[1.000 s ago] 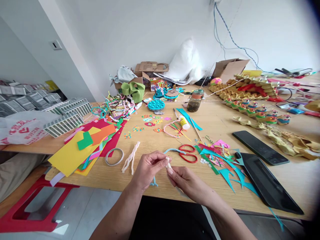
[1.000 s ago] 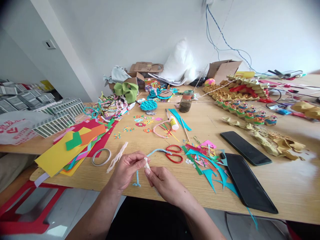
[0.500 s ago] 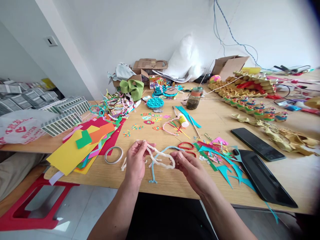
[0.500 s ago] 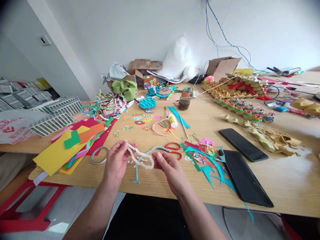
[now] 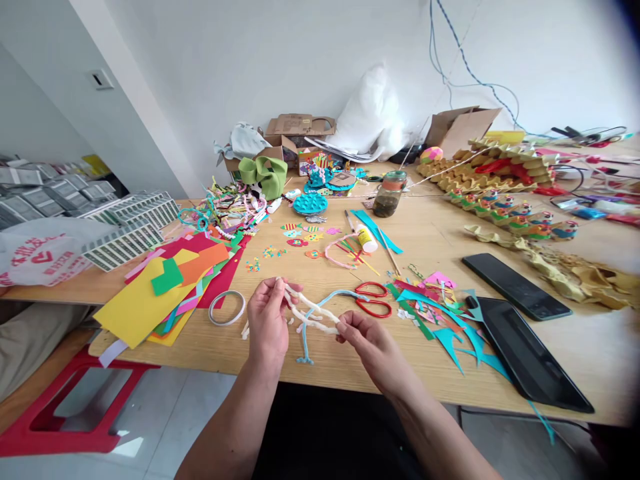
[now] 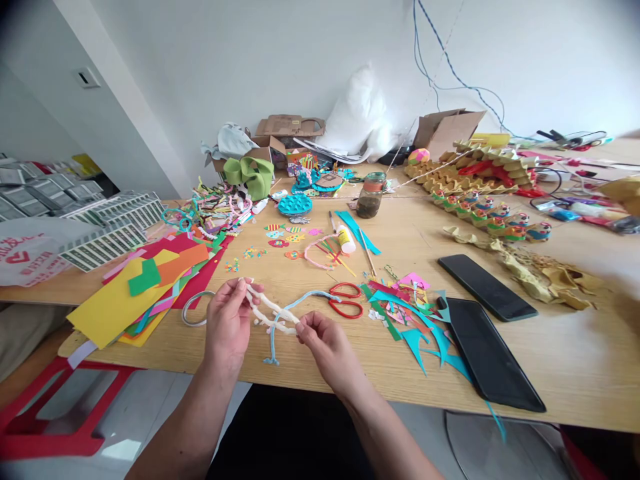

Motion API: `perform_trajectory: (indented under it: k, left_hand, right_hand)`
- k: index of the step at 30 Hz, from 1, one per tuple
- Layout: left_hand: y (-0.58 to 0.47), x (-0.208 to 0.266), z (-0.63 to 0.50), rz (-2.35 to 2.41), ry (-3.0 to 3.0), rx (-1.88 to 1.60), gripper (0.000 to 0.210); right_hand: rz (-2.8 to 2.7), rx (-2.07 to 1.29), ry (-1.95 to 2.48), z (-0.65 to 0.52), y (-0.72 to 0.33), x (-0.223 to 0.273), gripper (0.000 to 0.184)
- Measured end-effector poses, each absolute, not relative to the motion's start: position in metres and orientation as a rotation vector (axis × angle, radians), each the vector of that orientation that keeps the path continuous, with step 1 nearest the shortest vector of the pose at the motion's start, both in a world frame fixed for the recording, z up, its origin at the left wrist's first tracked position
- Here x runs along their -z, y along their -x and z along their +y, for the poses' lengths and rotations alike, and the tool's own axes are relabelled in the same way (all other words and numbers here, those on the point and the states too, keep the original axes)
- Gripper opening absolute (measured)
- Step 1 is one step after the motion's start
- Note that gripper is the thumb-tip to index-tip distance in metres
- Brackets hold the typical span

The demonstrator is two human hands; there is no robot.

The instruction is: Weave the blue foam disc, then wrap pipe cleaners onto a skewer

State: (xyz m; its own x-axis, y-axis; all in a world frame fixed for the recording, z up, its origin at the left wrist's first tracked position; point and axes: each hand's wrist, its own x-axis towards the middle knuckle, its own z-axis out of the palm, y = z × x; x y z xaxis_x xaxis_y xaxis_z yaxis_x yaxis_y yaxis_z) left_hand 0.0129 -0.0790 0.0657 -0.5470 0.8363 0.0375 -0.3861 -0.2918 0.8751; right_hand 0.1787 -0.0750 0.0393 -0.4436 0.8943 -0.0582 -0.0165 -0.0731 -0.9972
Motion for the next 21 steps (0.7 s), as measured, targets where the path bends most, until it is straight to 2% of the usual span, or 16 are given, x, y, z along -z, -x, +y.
perform_trajectory:
  k: [8, 16, 21]
  left_hand:
    - [0.002, -0.071, -0.068, 0.987, -0.522, -1.933, 0.016]
    - [-0.01, -0.071, -0.069, 1.075, -0.648, -1.961, 0.014]
    - [-0.015, -0.07, -0.071, 1.147, -0.693, -1.996, 0.015]
  right_hand:
    - [-1.88, -1.423, 0.93, -0.088, -0.176, -0.055, 0.027]
    - [-1.441, -1.672, 0.916, -0.078, -0.172, -0.045, 0.031]
    - [-1.407, -1.737, 0.864, -0.078, -0.171, -0.048, 0.033]
